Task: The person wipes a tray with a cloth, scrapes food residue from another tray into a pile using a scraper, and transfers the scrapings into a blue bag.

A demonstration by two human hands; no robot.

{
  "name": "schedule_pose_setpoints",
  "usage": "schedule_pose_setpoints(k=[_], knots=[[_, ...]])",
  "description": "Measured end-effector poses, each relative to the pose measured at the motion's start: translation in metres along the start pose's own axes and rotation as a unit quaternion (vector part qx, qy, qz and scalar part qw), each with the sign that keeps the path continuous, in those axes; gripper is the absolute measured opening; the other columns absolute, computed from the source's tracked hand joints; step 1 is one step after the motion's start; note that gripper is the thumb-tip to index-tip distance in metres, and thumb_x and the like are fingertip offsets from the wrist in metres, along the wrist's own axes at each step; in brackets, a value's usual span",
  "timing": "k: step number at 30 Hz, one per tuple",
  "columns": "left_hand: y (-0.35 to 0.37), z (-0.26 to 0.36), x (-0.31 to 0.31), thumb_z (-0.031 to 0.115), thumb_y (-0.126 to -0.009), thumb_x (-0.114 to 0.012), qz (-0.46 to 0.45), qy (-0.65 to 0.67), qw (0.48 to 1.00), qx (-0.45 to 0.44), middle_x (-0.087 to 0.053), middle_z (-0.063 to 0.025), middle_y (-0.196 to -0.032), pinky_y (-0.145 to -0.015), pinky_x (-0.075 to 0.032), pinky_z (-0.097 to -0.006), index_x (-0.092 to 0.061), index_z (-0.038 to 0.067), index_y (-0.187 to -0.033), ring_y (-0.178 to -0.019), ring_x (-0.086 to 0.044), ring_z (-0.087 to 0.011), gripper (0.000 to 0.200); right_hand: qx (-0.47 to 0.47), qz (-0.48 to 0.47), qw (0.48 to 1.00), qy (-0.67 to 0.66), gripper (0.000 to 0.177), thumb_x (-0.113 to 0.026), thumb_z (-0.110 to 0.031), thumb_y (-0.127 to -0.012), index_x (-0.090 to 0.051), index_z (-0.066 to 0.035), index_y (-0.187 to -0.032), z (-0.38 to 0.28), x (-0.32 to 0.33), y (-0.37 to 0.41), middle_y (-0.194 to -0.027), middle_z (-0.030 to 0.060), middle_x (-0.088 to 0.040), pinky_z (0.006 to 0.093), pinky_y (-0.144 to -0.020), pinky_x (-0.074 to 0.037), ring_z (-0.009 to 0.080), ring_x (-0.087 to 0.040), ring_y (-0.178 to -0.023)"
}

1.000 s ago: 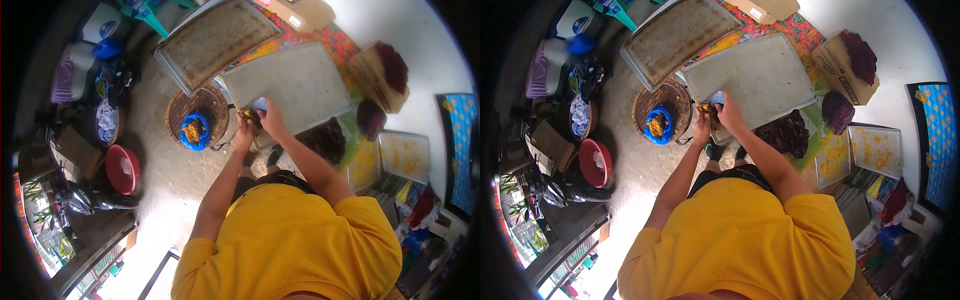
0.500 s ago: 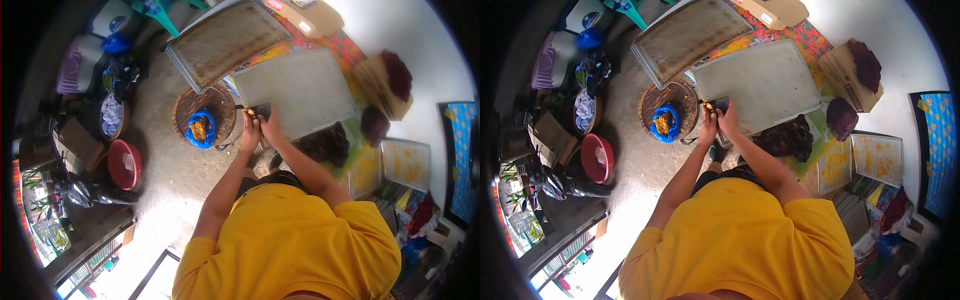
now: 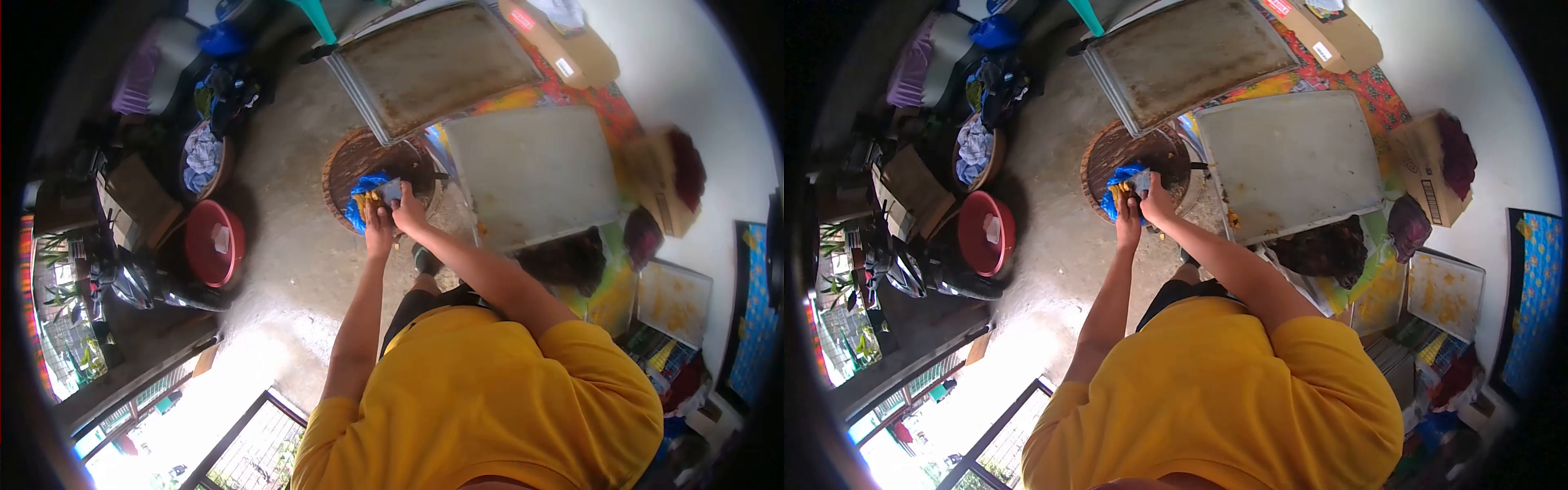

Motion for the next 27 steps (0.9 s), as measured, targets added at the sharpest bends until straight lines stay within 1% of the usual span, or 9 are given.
schedule_pose_setpoints(k=[3, 4, 7, 8, 13, 17, 18, 23, 27], knots=[[-0.009, -0.028, 0.023, 0.038, -0.099, -0.036, 0.017, -0.130, 0.990, 0.046, -0.028, -0.0230, -0.148, -0.112, -0.021, -0.0459, -0.024, -0.003, -0.144, -0.138, -0.021, -0.0425, 0.062, 0.009, -0.032, 0.999, 0.008, 0.051, -0.052, -0.005, -0.084, -0.027, -0.005, -0.128, -0.015, -0.025, -0.003, -0.089, 0.0309, -0.061, 0.0564, -0.070, -0.045, 0.0481, -0.060, -0.083], [-0.013, -0.037, 0.028, 0.035, -0.097, -0.039, 0.015, -0.141, 0.990, 0.028, -0.027, -0.0211, -0.149, -0.111, -0.020, -0.0530, -0.026, -0.001, -0.144, -0.138, -0.019, -0.0446, 0.061, 0.021, -0.043, 0.999, 0.018, 0.052, -0.052, -0.004, -0.084, -0.027, -0.005, -0.129, -0.018, -0.028, -0.004, -0.090, 0.0306, -0.061, 0.0560, -0.071, -0.046, 0.0480, -0.059, -0.084], [-0.017, -0.046, 0.038, 0.036, -0.096, -0.041, -0.031, -0.232, 0.972, 0.038, -0.027, -0.0204, -0.149, -0.110, -0.019, -0.0575, -0.027, 0.001, -0.144, -0.139, -0.019, -0.0432, 0.061, 0.072, -0.037, 0.996, 0.047, 0.050, -0.052, -0.003, -0.083, -0.029, -0.003, -0.128, -0.022, -0.031, -0.008, -0.092, 0.0306, -0.061, 0.0550, -0.072, -0.046, 0.0475, -0.059, -0.086], [-0.016, -0.044, 0.040, 0.037, -0.094, -0.044, -0.030, -0.232, 0.971, 0.046, -0.025, -0.0196, -0.150, -0.109, -0.018, -0.0607, -0.027, 0.003, -0.144, -0.140, -0.017, -0.0420, 0.063, 0.066, -0.044, 0.995, 0.053, 0.050, -0.052, -0.003, -0.083, -0.030, -0.002, -0.128, -0.020, -0.033, -0.009, -0.091, 0.0305, -0.061, 0.0548, -0.072, -0.047, 0.0473, -0.060, -0.085], [-0.015, -0.028, 0.037, 0.043, -0.093, -0.047, 0.023, -0.269, 0.963, 0.021, -0.016, -0.0157, -0.154, -0.110, -0.015, -0.0606, -0.018, 0.008, -0.148, -0.142, -0.011, -0.0374, 0.072, -0.001, -0.096, 0.994, 0.060, 0.050, -0.051, -0.001, -0.082, -0.031, 0.003, -0.127, -0.045, -0.020, -0.001, -0.085, 0.0299, -0.062, 0.0545, -0.069, -0.049, 0.0463, -0.061, -0.080], [-0.026, -0.026, 0.037, 0.046, -0.089, -0.051, 0.055, -0.310, 0.948, 0.052, -0.015, -0.0165, -0.154, -0.109, -0.013, -0.0630, -0.016, 0.008, -0.148, -0.143, -0.011, -0.0367, 0.079, 0.019, -0.062, 0.995, 0.077, 0.051, -0.052, -0.002, -0.082, -0.030, 0.003, -0.128, -0.035, -0.021, -0.004, -0.078, 0.0305, -0.062, 0.0545, -0.066, -0.050, 0.0460, -0.062, -0.075], [-0.027, -0.031, 0.039, 0.045, -0.092, -0.048, 0.057, -0.318, 0.944, 0.063, -0.012, -0.0127, -0.156, -0.110, -0.010, -0.0624, -0.015, 0.010, -0.149, -0.144, -0.006, -0.0339, 0.074, 0.019, -0.059, 0.995, 0.079, 0.051, -0.052, -0.002, -0.082, -0.030, 0.003, -0.128, -0.035, -0.018, -0.005, -0.077, 0.0309, -0.062, 0.0544, -0.066, -0.050, 0.0461, -0.062, -0.074], [-0.036, -0.038, 0.038, 0.045, -0.093, -0.046, 0.061, -0.291, 0.954, 0.034, -0.015, -0.0122, -0.155, -0.110, -0.010, -0.0625, -0.019, 0.010, -0.148, -0.144, -0.007, -0.0326, 0.071, 0.029, -0.045, 0.996, 0.064, 0.051, -0.052, -0.002, -0.082, -0.030, 0.003, -0.128, -0.033, -0.003, -0.005, -0.076, 0.0321, -0.061, 0.0546, -0.065, -0.050, 0.0473, -0.061, -0.073], [-0.041, -0.017, 0.026, 0.046, -0.094, -0.045, 0.063, -0.298, 0.952, -0.005, -0.016, -0.0122, -0.155, -0.109, -0.011, -0.0629, -0.022, 0.011, -0.148, -0.144, -0.009, -0.0323, 0.068, 0.030, -0.044, 0.997, 0.059, 0.051, -0.052, -0.001, -0.081, -0.030, 0.004, -0.127, -0.031, -0.005, -0.002, -0.076, 0.0317, -0.061, 0.0552, -0.064, -0.049, 0.0478, -0.061, -0.072]])
Point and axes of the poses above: each hand's wrist, its own y-axis away from the middle knuckle, its own x-axis out of the back of the hand, z = x × y, the point moved 4 cm from there along -y, towards the middle knuckle
